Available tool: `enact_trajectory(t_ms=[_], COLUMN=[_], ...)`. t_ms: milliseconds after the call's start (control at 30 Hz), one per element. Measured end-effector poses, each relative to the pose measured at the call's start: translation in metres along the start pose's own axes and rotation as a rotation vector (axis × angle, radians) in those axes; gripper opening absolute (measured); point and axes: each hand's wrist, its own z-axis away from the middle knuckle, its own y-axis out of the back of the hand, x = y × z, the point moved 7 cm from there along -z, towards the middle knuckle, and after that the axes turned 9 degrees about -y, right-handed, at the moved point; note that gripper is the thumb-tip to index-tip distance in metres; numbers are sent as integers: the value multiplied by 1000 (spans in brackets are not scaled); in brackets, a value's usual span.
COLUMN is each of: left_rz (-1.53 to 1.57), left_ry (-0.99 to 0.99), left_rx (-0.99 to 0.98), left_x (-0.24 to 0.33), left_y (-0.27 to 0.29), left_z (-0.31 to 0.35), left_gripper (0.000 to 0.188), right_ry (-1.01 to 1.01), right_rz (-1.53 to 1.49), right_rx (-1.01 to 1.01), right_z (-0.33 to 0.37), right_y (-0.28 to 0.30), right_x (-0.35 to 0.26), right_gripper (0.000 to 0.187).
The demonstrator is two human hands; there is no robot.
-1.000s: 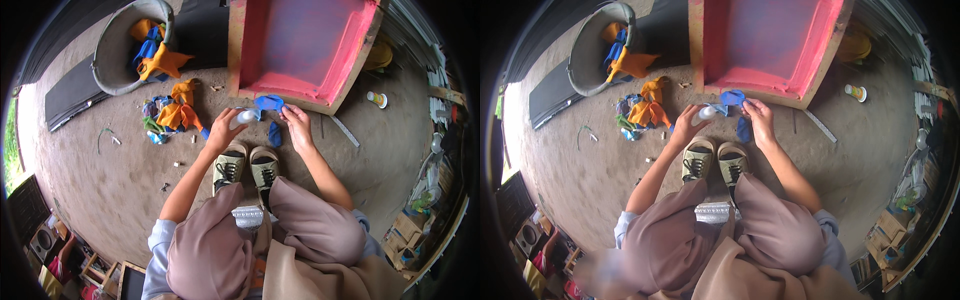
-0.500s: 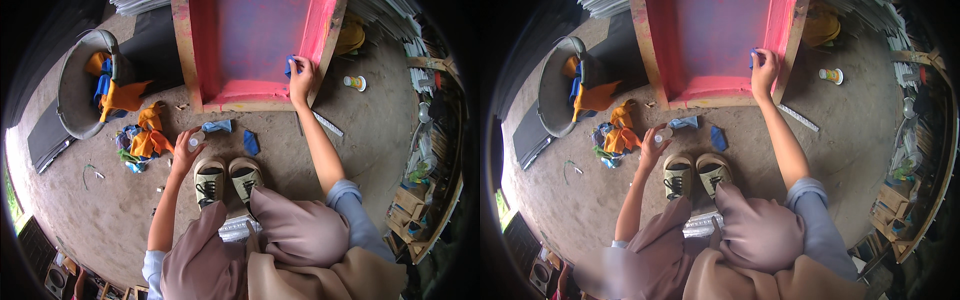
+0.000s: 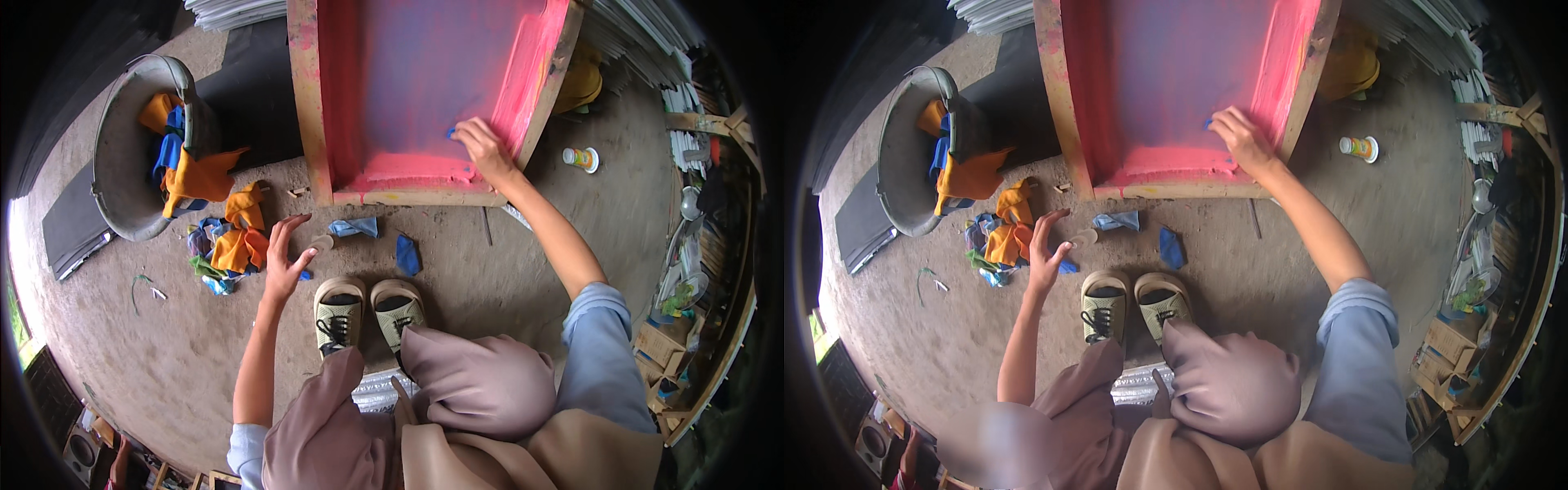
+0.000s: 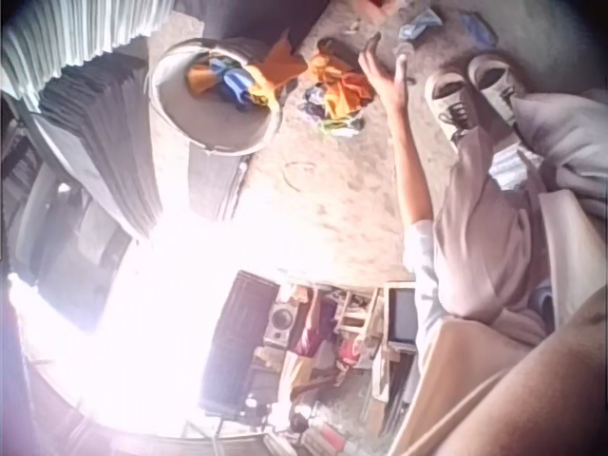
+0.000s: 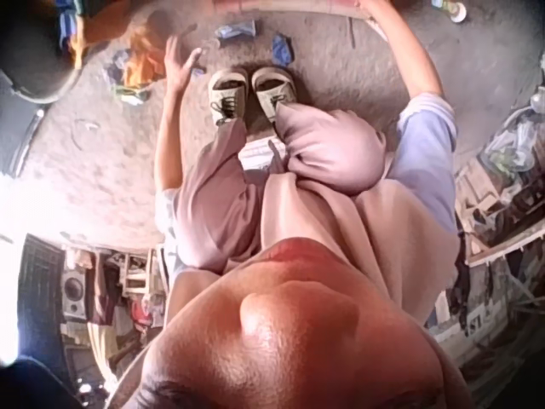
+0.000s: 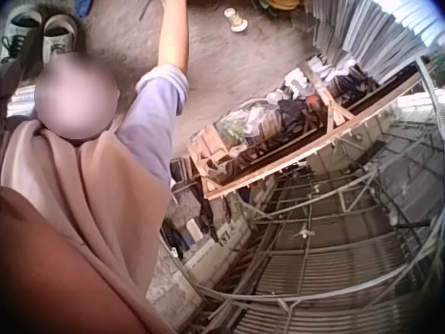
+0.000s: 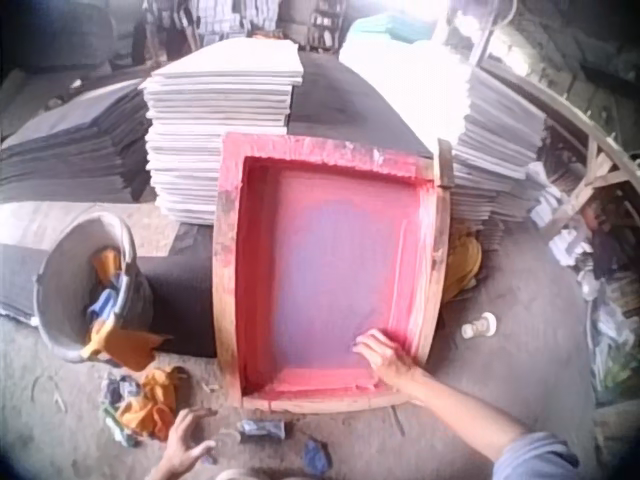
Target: The person sits on the floor and cleans a rectangular printing plate with a unicorn design using a blue cloth and a liquid from a small bottle. They repeatedly wipe the surface, flip the plate, and reapply liquid to continue cleaning.
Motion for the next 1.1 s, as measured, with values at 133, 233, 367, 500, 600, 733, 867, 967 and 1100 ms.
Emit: enact_trajectory(t_ms=[133, 233, 367, 500, 600, 733, 867, 967, 1100], left_rz=[-26, -100, -155, -228, -288, -333, -369, -367, -366], left_ry=[12, -77, -144, -182, -216, -200, -231, -236, -219], left_rx=[-16, -43, -33, -24, -6, 5, -7, 1, 47], left_x=[-2, 7, 17, 19, 14, 19, 22, 28, 29], left_y=[7, 10, 9, 6, 4, -6, -1, -3, -4], left_z=[-21, -49, -79, -89, -88, -85, -87, -90, -89], left_gripper=[52, 49, 46, 45, 45, 46, 50, 51, 49], right_ry=[-192, 94, -229, -7, 45, -160, -22, 187, -223], right_rz=[48, 128, -8, 155, 156, 168, 154, 155, 99], right_rx=[150, -55, 98, -163, -263, 27, -96, -201, 138], right_z=[-20, -9, -31, 9, 3, -33, 13, 17, -39], right_y=[24, 9, 30, 1, 5, 29, 4, 7, 34], right_x=[12, -3, 30, 6, 12, 36, 16, 14, 27], right_gripper=[16, 16, 13, 19, 21, 17, 12, 15, 9])
